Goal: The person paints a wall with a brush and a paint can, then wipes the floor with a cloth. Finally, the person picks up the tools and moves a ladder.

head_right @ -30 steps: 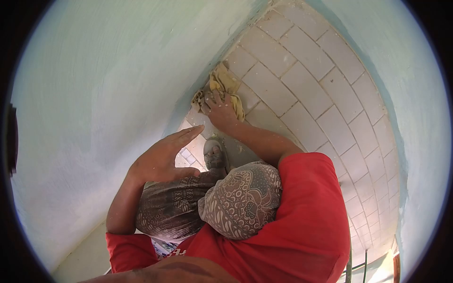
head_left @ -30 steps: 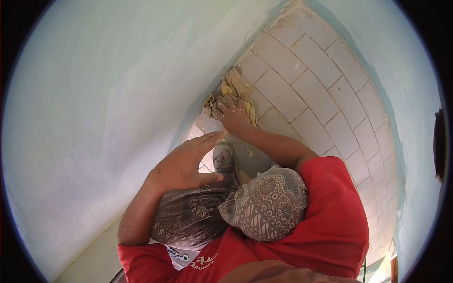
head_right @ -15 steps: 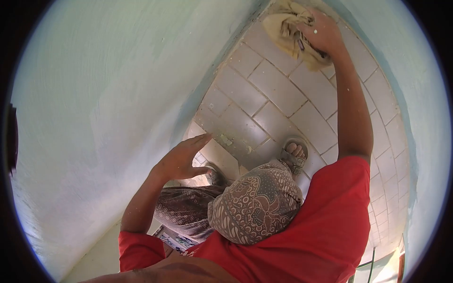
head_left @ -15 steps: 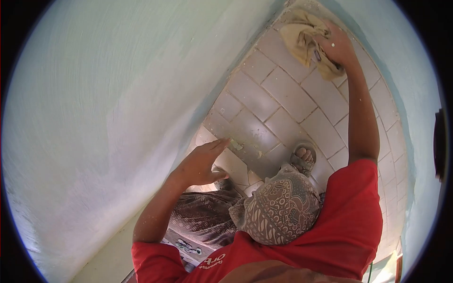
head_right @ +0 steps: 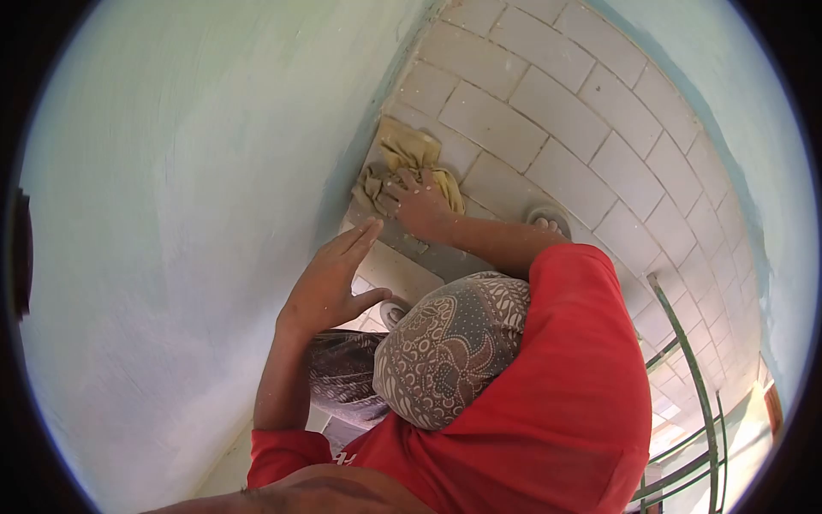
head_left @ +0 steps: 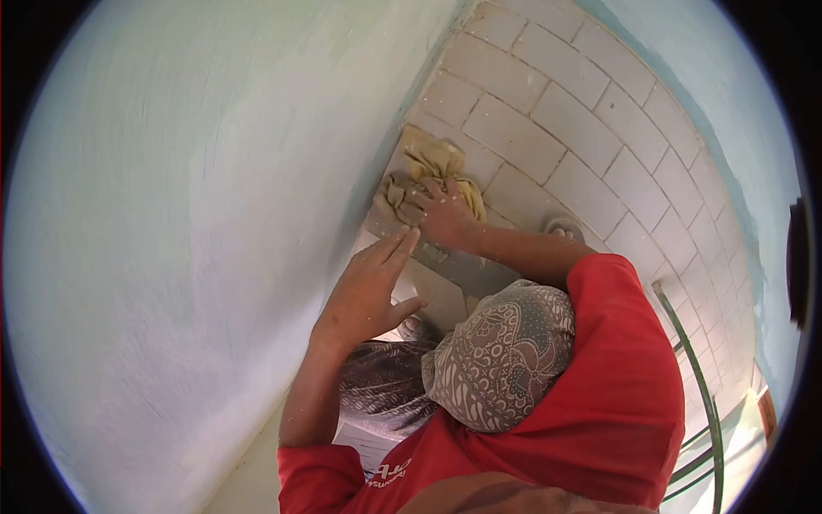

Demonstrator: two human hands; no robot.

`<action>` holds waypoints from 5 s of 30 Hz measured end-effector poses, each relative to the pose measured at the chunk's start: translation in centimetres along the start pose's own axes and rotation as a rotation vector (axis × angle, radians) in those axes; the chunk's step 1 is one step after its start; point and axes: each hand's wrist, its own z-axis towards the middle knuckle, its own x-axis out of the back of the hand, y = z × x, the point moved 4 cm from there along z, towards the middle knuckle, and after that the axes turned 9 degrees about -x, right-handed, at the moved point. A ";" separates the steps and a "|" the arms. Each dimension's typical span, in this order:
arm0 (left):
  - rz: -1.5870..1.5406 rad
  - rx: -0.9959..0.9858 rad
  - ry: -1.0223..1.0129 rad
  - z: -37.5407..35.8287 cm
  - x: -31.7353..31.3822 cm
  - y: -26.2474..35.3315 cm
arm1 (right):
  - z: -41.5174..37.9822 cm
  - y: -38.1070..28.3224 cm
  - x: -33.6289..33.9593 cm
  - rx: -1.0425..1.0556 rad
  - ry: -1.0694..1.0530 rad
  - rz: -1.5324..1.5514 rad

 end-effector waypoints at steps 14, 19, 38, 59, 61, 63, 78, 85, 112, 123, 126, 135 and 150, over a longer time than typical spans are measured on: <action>-0.171 -0.109 -0.070 7.5 4.5 -1.3 | -3.8 22.4 9.8 -0.517 0.011 0.635; -0.257 -0.269 -0.102 10.0 7.8 -1.1 | -5.2 26.0 17.3 -0.591 0.044 0.682; -0.256 0.282 -0.336 -2.6 -24.0 -20.5 | 9.0 35.0 -1.3 -0.893 0.040 -0.047; -0.358 0.189 -0.081 -2.2 -26.1 -21.1 | 3.7 -1.7 -4.8 -0.484 -0.310 0.789; -0.212 0.201 -0.024 -3.3 -26.7 -21.9 | 3.6 5.2 -1.4 -0.674 -0.339 1.267; -0.246 0.235 -0.073 -3.8 -26.8 -22.4 | 4.0 13.5 0.1 -0.651 -0.269 1.125; -0.346 0.308 0.250 -3.4 -27.6 -22.8 | 6.8 -5.5 -11.9 -0.461 0.071 0.101; -0.276 0.661 0.494 -6.3 -28.9 -25.1 | 4.5 -11.8 -10.8 -0.161 -0.240 0.373; -0.135 0.029 0.904 3.6 -18.8 -21.3 | -3.1 -1.3 -10.1 -0.564 0.098 0.224; -0.069 -0.007 0.864 1.9 -18.2 -20.8 | 1.1 8.7 -3.0 -0.366 -0.374 0.951; -0.104 0.091 0.824 -0.2 -20.2 -22.0 | -1.0 15.1 4.1 -0.677 -0.326 1.296; -0.154 0.369 0.679 -5.5 -27.3 -23.6 | 4.2 31.3 -2.3 -0.979 -0.097 0.523; -0.105 0.484 1.115 -7.4 -21.5 -21.9 | 7.6 -13.6 -12.2 -0.246 -0.136 0.143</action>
